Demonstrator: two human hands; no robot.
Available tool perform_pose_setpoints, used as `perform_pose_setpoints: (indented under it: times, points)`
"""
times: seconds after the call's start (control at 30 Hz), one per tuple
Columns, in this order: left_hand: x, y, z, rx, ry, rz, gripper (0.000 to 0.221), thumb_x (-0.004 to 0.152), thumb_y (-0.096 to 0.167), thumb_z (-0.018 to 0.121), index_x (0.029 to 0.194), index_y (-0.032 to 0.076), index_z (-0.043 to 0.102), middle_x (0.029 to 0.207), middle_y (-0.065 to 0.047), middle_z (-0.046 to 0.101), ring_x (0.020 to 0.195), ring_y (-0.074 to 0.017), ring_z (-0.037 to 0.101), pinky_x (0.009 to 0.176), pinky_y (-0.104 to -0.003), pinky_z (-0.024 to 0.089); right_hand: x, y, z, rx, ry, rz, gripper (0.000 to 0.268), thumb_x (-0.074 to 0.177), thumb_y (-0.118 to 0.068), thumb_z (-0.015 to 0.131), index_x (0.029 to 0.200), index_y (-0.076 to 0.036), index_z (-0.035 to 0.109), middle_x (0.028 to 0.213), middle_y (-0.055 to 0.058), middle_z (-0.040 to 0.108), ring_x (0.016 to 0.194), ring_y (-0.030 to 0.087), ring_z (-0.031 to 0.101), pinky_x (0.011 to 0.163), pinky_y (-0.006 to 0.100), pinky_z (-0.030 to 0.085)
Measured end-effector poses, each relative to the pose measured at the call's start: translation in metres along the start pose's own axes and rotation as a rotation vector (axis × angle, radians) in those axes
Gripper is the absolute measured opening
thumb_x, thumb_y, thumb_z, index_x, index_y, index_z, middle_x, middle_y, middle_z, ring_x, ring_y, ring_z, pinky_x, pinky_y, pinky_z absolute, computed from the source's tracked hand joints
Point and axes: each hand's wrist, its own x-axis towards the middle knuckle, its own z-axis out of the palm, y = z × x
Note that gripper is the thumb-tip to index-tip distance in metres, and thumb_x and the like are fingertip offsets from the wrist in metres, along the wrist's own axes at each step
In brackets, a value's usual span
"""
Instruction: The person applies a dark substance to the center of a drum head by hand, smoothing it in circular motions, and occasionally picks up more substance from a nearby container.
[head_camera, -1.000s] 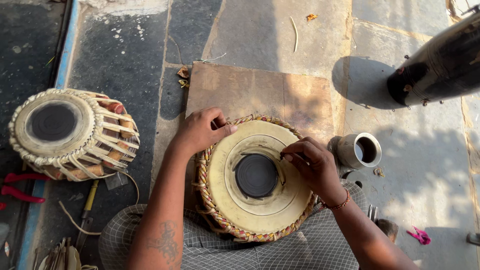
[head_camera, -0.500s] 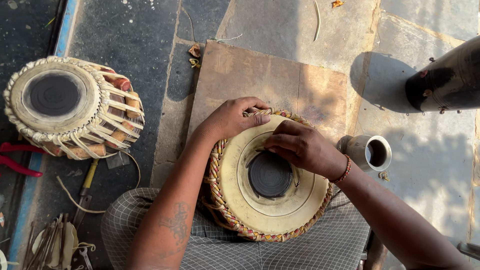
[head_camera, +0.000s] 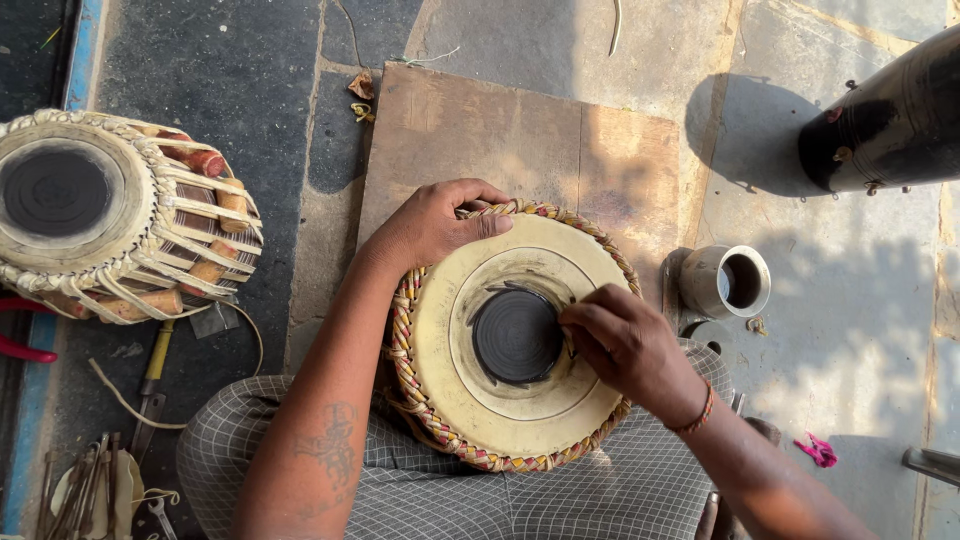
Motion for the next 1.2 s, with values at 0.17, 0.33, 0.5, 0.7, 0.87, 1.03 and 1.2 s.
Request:
perform_pose_setpoints:
  times: [0.17, 0.33, 0.5, 0.7, 0.87, 1.03, 1.2]
  points:
    - [0.000, 0.000, 0.000, -0.017, 0.016, -0.050, 0.064, 0.080, 0.064, 0.072, 0.122, 0.015, 0.074, 0.111, -0.011, 0.077, 0.107, -0.0223, 0.074, 0.092, -0.040, 0.059, -0.027, -0.018, 0.000, 0.256, -0.100, 0.299, 0.013, 0.086, -0.013, 0.078, 0.098, -0.012, 0.077, 0.092, 0.003, 0.069, 0.072, 0.016, 0.075, 0.061, 0.031, 0.062]
    - [-0.001, 0.000, 0.000, -0.052, 0.035, 0.001, 0.062, 0.081, 0.062, 0.073, 0.120, 0.015, 0.075, 0.110, -0.012, 0.077, 0.106, -0.0225, 0.076, 0.092, -0.039, 0.060, 0.023, 0.009, -0.009, 0.156, 0.013, 0.073, 0.016, 0.087, -0.013, 0.078, 0.103, -0.011, 0.075, 0.093, 0.004, 0.069, 0.076, 0.018, 0.071, 0.066, 0.034, 0.057]
    - [-0.001, 0.003, 0.000, 0.010, 0.039, -0.008, 0.061, 0.081, 0.062, 0.072, 0.121, 0.017, 0.074, 0.110, -0.011, 0.077, 0.105, -0.0217, 0.075, 0.090, -0.039, 0.060, 0.071, 0.009, -0.001, 0.122, -0.076, -0.161, 0.019, 0.089, -0.012, 0.078, 0.108, -0.012, 0.074, 0.099, 0.005, 0.068, 0.086, 0.022, 0.070, 0.073, 0.036, 0.058]
    - [-0.001, 0.001, 0.000, 0.010, 0.038, -0.017, 0.061, 0.080, 0.062, 0.072, 0.121, 0.017, 0.075, 0.110, -0.009, 0.078, 0.104, -0.0204, 0.075, 0.091, -0.038, 0.060, 0.082, 0.019, -0.001, 0.099, -0.176, -0.307, 0.022, 0.090, -0.012, 0.076, 0.111, -0.010, 0.070, 0.102, 0.007, 0.065, 0.092, 0.026, 0.069, 0.078, 0.038, 0.058]
    - [0.000, -0.001, 0.000, -0.003, 0.034, 0.019, 0.060, 0.081, 0.061, 0.074, 0.119, 0.015, 0.075, 0.109, -0.009, 0.078, 0.104, -0.0205, 0.075, 0.091, -0.037, 0.059, 0.063, 0.026, -0.008, 0.034, -0.168, -0.237, 0.019, 0.088, -0.011, 0.077, 0.106, -0.008, 0.070, 0.098, 0.008, 0.064, 0.087, 0.026, 0.068, 0.075, 0.038, 0.058]
    - [0.001, -0.004, 0.001, 0.018, 0.051, 0.026, 0.060, 0.081, 0.060, 0.074, 0.118, 0.013, 0.076, 0.107, -0.010, 0.078, 0.103, -0.0205, 0.075, 0.090, -0.037, 0.059, 0.019, 0.011, -0.003, -0.020, -0.034, -0.073, 0.021, 0.086, -0.009, 0.077, 0.105, -0.007, 0.070, 0.095, 0.008, 0.064, 0.083, 0.026, 0.068, 0.071, 0.037, 0.058]
    - [-0.004, -0.001, 0.001, 0.100, 0.097, 0.060, 0.059, 0.082, 0.062, 0.073, 0.110, 0.010, 0.077, 0.105, -0.010, 0.078, 0.099, -0.0220, 0.076, 0.086, -0.038, 0.060, -0.045, -0.039, 0.021, 0.041, 0.147, 0.124, 0.021, 0.083, -0.007, 0.080, 0.102, -0.009, 0.072, 0.092, 0.007, 0.067, 0.080, 0.022, 0.070, 0.068, 0.033, 0.058]
